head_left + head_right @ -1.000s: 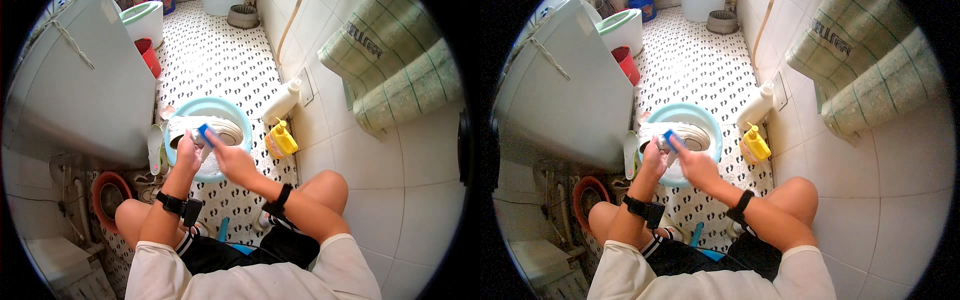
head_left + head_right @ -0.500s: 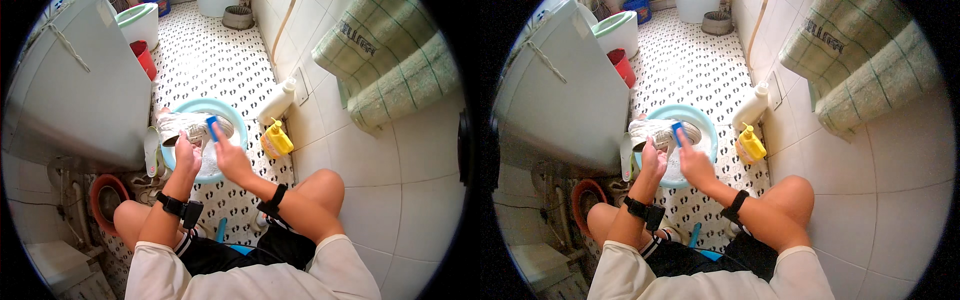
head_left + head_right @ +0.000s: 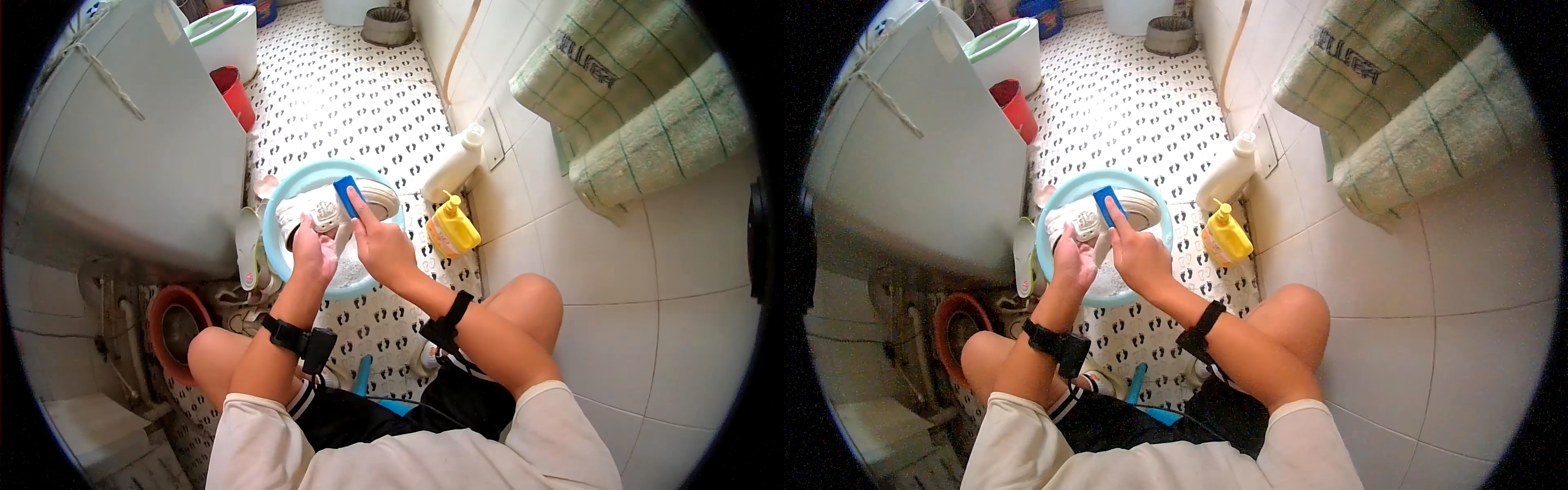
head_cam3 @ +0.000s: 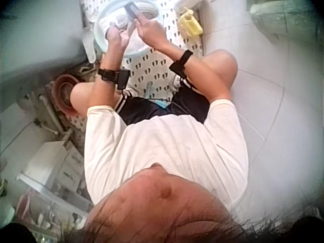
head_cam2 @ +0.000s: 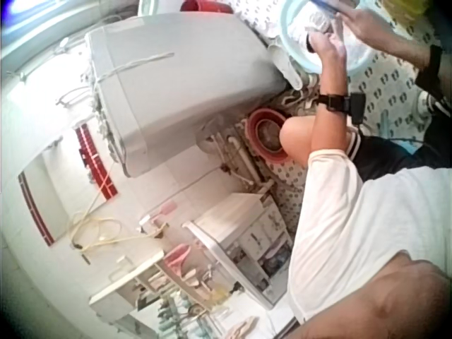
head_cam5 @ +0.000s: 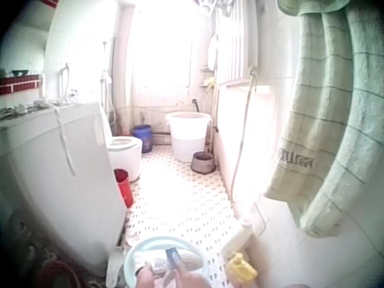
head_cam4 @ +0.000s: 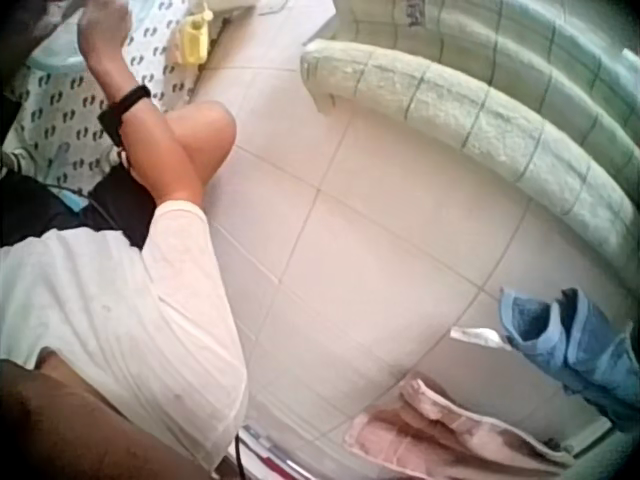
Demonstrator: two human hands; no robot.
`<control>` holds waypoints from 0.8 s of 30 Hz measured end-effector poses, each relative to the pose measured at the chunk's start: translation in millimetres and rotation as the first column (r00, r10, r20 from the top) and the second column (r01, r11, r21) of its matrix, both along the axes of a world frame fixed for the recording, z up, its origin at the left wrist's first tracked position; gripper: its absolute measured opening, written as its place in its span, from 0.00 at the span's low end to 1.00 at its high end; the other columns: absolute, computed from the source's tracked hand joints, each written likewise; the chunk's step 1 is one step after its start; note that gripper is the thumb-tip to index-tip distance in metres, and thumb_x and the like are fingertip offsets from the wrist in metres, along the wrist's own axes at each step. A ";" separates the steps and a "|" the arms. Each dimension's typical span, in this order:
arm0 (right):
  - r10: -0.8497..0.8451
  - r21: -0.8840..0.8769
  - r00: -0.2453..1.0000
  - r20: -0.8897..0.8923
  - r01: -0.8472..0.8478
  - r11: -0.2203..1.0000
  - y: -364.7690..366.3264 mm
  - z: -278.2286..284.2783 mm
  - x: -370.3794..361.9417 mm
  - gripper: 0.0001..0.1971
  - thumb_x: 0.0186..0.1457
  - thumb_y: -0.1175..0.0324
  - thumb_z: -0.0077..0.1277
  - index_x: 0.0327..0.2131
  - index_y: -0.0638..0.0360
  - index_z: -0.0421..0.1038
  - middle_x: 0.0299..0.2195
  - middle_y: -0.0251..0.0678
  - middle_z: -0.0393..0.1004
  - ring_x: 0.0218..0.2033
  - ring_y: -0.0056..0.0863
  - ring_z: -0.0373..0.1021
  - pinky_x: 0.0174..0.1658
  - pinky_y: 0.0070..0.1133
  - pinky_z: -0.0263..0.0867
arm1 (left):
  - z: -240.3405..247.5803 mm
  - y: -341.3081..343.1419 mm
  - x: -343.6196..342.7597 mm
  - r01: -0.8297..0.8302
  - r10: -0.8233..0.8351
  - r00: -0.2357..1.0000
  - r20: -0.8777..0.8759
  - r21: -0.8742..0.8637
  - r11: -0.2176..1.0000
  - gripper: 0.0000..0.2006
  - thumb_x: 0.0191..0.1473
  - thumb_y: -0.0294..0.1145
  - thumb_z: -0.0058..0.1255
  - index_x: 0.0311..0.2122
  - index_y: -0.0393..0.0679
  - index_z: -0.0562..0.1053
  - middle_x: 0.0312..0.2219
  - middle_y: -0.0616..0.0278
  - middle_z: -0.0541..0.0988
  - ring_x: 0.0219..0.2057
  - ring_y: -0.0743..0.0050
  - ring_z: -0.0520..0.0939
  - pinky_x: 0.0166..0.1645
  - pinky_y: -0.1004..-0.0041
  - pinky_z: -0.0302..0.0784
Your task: The person scrubs a white shoe with a brush over a basin of soapy water, repeatedly dipping the brush and scrubbing different parts of the shoe's upper and sole.
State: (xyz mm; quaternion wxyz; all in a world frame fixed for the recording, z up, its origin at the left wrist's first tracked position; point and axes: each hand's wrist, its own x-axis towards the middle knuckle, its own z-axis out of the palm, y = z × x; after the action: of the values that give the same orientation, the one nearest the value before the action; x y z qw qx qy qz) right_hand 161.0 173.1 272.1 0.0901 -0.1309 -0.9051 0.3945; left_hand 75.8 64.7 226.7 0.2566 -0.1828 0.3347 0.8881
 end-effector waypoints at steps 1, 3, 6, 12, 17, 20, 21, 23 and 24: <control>-0.018 -0.020 0.999 0.040 0.019 1.000 -2.8 3.2 -1.8 0.28 0.61 0.60 0.40 0.64 0.35 0.51 0.17 0.52 0.72 0.20 0.55 0.71 0.26 0.45 0.66 | -4.2 -1.2 -0.9 -0.001 0.001 1.000 -0.002 0.000 1.000 0.24 0.68 0.47 0.28 0.58 0.39 0.62 0.50 0.54 0.72 0.50 0.59 0.74 0.58 0.58 0.69; 0.073 -0.051 0.997 -0.035 -0.075 0.996 -18.6 -6.3 1.9 0.27 0.61 0.59 0.40 0.64 0.36 0.52 0.17 0.53 0.72 0.20 0.56 0.71 0.27 0.46 0.66 | -6.9 -4.5 -1.3 0.042 -0.042 0.999 0.001 0.000 0.999 0.21 0.68 0.44 0.28 0.53 0.38 0.65 0.48 0.55 0.74 0.47 0.64 0.76 0.55 0.66 0.71; 0.111 -0.053 0.993 0.030 -0.109 0.993 -3.1 -6.7 -2.4 0.27 0.61 0.59 0.41 0.64 0.35 0.53 0.18 0.53 0.72 0.21 0.56 0.71 0.28 0.45 0.67 | -2.7 -2.4 1.3 0.004 -0.004 1.000 0.029 0.015 1.000 0.21 0.68 0.44 0.28 0.53 0.38 0.65 0.48 0.57 0.74 0.46 0.64 0.76 0.55 0.65 0.71; 0.144 -0.118 0.987 -0.072 -0.152 0.981 -17.2 -17.6 3.4 0.27 0.61 0.60 0.41 0.64 0.33 0.53 0.18 0.54 0.71 0.20 0.54 0.71 0.26 0.44 0.66 | 2.2 1.0 3.8 0.004 -0.003 1.000 0.015 -0.012 1.000 0.21 0.68 0.45 0.30 0.54 0.40 0.66 0.47 0.59 0.74 0.46 0.66 0.75 0.56 0.65 0.69; 0.081 -0.035 0.995 0.057 -0.079 0.996 11.2 -4.3 -5.8 0.28 0.61 0.59 0.41 0.65 0.34 0.50 0.16 0.51 0.71 0.18 0.52 0.70 0.25 0.45 0.65 | 6.2 4.5 6.5 -0.007 0.009 0.998 0.061 -0.033 0.999 0.22 0.68 0.45 0.29 0.57 0.38 0.62 0.49 0.55 0.72 0.49 0.63 0.73 0.58 0.62 0.68; 0.074 -0.099 0.997 -0.038 -0.078 0.992 -1.1 -20.8 1.1 0.27 0.62 0.58 0.40 0.64 0.34 0.52 0.16 0.50 0.71 0.19 0.52 0.71 0.26 0.46 0.66 | -1.0 5.1 4.8 0.023 -0.021 0.999 0.036 -0.060 0.998 0.22 0.67 0.45 0.30 0.55 0.39 0.64 0.48 0.56 0.73 0.48 0.63 0.75 0.57 0.63 0.69; 0.127 -0.090 0.991 -0.046 -0.131 0.987 -12.7 -23.1 4.1 0.26 0.62 0.58 0.40 0.64 0.33 0.52 0.17 0.52 0.71 0.19 0.53 0.71 0.27 0.46 0.66 | -5.5 1.8 3.2 0.020 -0.018 0.999 0.035 -0.062 0.998 0.22 0.67 0.45 0.30 0.55 0.39 0.64 0.48 0.56 0.73 0.48 0.63 0.75 0.57 0.63 0.69; 0.176 -0.079 0.982 -0.070 -0.182 0.980 -8.9 -25.6 0.9 0.26 0.62 0.58 0.40 0.64 0.32 0.52 0.17 0.53 0.71 0.20 0.54 0.71 0.28 0.45 0.67 | -14.9 -2.7 1.2 -0.015 0.017 0.999 0.028 -0.077 0.997 0.22 0.67 0.46 0.29 0.55 0.39 0.65 0.48 0.55 0.74 0.48 0.63 0.75 0.56 0.63 0.70; 0.127 -0.070 0.991 -0.033 -0.129 0.989 5.9 -20.5 -0.3 0.26 0.62 0.58 0.40 0.64 0.31 0.52 0.17 0.53 0.71 0.20 0.54 0.71 0.28 0.45 0.67 | -6.1 2.3 7.4 0.036 -0.034 0.999 0.029 -0.060 0.998 0.23 0.67 0.47 0.28 0.55 0.40 0.65 0.48 0.55 0.74 0.48 0.62 0.75 0.57 0.62 0.69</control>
State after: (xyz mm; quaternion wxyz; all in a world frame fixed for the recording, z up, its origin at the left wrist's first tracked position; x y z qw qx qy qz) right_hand 160.6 179.0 251.6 0.0728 -0.0702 -0.8953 0.4337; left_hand 83.2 67.0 220.6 0.2712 -0.1968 0.3612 0.8702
